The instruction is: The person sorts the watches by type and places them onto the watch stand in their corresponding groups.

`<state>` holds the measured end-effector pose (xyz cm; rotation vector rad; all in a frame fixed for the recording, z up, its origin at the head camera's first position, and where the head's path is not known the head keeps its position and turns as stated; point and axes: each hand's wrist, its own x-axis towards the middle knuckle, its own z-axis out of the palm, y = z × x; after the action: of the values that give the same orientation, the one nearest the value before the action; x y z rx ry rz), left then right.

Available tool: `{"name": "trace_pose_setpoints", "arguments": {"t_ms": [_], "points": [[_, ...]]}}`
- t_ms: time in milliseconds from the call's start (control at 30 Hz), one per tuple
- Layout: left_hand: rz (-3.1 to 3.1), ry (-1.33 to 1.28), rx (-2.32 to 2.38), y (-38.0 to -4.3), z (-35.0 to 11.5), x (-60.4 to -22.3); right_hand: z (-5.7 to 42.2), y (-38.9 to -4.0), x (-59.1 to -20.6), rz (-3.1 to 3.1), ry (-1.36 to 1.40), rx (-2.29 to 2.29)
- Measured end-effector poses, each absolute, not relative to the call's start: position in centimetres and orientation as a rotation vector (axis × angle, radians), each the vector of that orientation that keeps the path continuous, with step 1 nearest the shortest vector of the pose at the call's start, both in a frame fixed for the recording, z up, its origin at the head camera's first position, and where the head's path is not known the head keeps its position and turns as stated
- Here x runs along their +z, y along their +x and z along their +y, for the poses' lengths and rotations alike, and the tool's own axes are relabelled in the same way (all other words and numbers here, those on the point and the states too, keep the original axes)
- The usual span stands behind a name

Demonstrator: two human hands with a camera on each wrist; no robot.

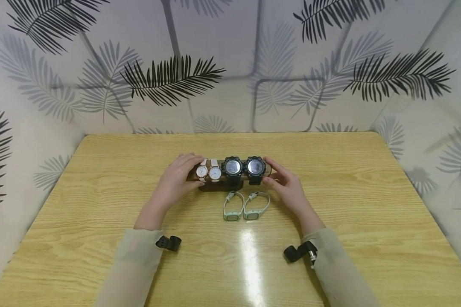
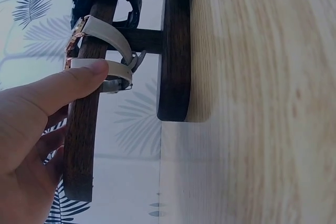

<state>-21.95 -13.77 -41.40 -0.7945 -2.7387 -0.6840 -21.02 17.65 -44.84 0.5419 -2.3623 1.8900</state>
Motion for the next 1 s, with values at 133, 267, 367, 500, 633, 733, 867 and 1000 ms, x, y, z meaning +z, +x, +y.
{"name": "trace_pose_setpoints", "arguments": {"t_ms": [133,267,367,500,633,733,867,1000], "points": [[-2.732,-0.788,-0.677,-21.8,-13.8,-41.4,17.7,-21.0,-45.0,-2.367,0.539,1.886],[-2.635,-0.800,-0.682,-20.8,-13.7,-41.1,17.6,-21.1,-45.1,-2.367,0.543,1.891],[-2.484,-0.877,-0.680,-19.6,-13.4,-40.7,17.6,-21.1,-45.1,-2.363,0.541,1.899],[-2.395,-1.041,-0.716,-18.1,-12.7,-40.7,17.6,-21.1,-45.1,-2.363,0.524,1.894],[-2.563,-1.135,-0.797,-17.0,-12.0,-41.1,17.7,-21.2,-45.1,-2.375,0.516,1.878],[-2.712,-1.154,-0.856,-16.6,-11.4,-41.5,17.7,-21.2,-45.2,-2.390,0.511,1.867],[-2.816,-1.189,-0.911,-16.4,-10.5,-42.1,17.7,-21.2,-45.2,-2.396,0.511,1.859],[-2.875,-1.231,-0.881,-16.4,-9.7,-42.6,17.7,-21.2,-45.1,-2.387,0.514,1.871]]}}
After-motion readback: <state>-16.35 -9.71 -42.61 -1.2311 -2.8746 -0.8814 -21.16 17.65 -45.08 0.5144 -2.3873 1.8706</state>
